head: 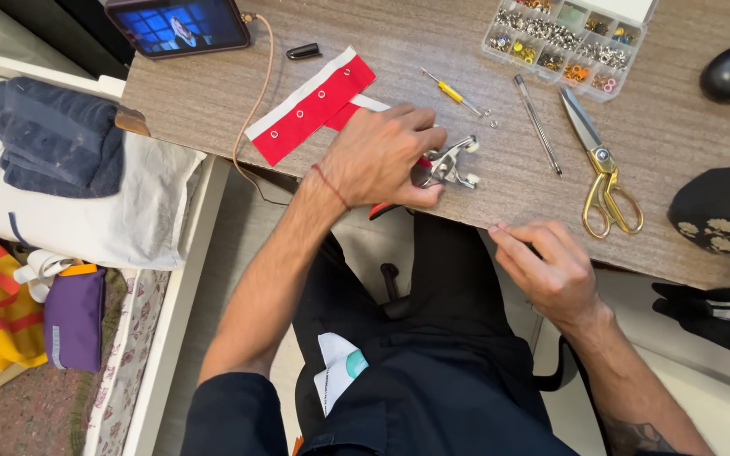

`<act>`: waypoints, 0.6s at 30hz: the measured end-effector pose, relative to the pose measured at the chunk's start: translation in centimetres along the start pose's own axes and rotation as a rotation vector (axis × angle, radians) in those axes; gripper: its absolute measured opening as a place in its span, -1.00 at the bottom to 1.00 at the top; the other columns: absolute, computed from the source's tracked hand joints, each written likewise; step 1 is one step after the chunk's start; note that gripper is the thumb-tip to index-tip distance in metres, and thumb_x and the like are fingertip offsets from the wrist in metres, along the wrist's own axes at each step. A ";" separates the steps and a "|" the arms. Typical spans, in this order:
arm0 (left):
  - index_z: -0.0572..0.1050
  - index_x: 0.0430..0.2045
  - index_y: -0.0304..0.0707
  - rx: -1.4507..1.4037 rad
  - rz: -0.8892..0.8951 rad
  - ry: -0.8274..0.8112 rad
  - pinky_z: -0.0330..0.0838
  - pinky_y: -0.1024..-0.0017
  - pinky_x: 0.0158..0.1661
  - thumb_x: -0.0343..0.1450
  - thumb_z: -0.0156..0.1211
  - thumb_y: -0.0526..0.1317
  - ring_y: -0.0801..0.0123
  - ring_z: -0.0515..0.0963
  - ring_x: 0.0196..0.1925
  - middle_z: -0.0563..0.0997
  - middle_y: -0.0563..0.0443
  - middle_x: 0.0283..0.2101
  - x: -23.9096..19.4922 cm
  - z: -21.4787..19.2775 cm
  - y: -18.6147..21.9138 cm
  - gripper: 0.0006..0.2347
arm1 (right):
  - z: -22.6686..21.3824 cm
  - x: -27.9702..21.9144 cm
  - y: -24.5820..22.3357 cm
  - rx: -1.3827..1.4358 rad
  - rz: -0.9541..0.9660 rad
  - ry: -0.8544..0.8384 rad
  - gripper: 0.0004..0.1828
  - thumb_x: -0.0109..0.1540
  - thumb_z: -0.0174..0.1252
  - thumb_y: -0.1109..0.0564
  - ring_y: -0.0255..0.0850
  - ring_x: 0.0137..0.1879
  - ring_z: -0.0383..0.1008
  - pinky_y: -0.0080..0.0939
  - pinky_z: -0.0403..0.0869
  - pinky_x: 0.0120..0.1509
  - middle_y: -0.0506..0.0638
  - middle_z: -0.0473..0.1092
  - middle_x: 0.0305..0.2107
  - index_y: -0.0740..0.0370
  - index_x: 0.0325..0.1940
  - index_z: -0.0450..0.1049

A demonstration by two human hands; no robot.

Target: Attaching metal eyelets to a leather strip using a hand-held punch tool.

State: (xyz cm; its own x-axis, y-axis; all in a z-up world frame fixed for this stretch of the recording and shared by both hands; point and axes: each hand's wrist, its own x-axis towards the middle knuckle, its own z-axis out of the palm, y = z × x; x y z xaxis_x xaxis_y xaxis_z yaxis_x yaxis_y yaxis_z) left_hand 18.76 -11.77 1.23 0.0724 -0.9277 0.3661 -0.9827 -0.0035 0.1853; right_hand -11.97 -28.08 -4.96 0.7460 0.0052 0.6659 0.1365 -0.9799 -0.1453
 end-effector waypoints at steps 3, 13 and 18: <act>0.67 -0.22 0.04 -0.059 0.029 -0.054 0.73 0.01 -0.23 0.26 0.48 0.36 0.08 0.72 -0.03 0.60 0.12 -0.20 1.0 0.8 -0.9 -0.51 | -0.4 1.6 0.2 0.060 0.059 0.007 -0.87 0.36 0.53 0.34 -0.01 -0.12 0.70 0.00 0.71 -0.02 0.01 0.63 -0.14 0.19 -0.06 0.80; 0.63 -0.18 -0.04 -0.118 0.118 0.011 0.48 0.11 0.07 0.30 0.56 0.36 0.10 0.60 0.04 0.55 0.03 -0.12 1.2 3.0 -1.8 -0.46 | -1.4 5.6 -0.6 0.295 0.272 0.033 -0.83 0.38 0.51 0.45 0.09 -0.20 0.69 0.01 0.63 -0.13 0.13 0.70 -0.18 0.27 -0.06 0.77; 0.62 -0.05 -0.23 -0.418 0.271 0.302 0.67 0.05 -0.02 0.65 0.37 0.04 -0.04 0.68 -0.02 0.58 -0.09 -0.09 2.2 -0.9 5.3 -0.70 | 0.0 3.6 -0.7 0.970 0.676 0.169 -0.80 0.36 0.39 0.54 -0.17 -0.27 0.77 -0.13 0.76 -0.22 0.34 0.65 -0.10 0.50 0.02 0.55</act>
State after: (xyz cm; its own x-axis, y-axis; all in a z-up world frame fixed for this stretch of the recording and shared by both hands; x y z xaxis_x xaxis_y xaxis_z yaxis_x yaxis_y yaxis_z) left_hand 13.82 -13.45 3.87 -0.0666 -0.7271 0.6833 -0.8267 0.4236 0.3702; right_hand -9.40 -27.36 -2.46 0.7711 -0.5509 0.3192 0.2387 -0.2146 -0.9471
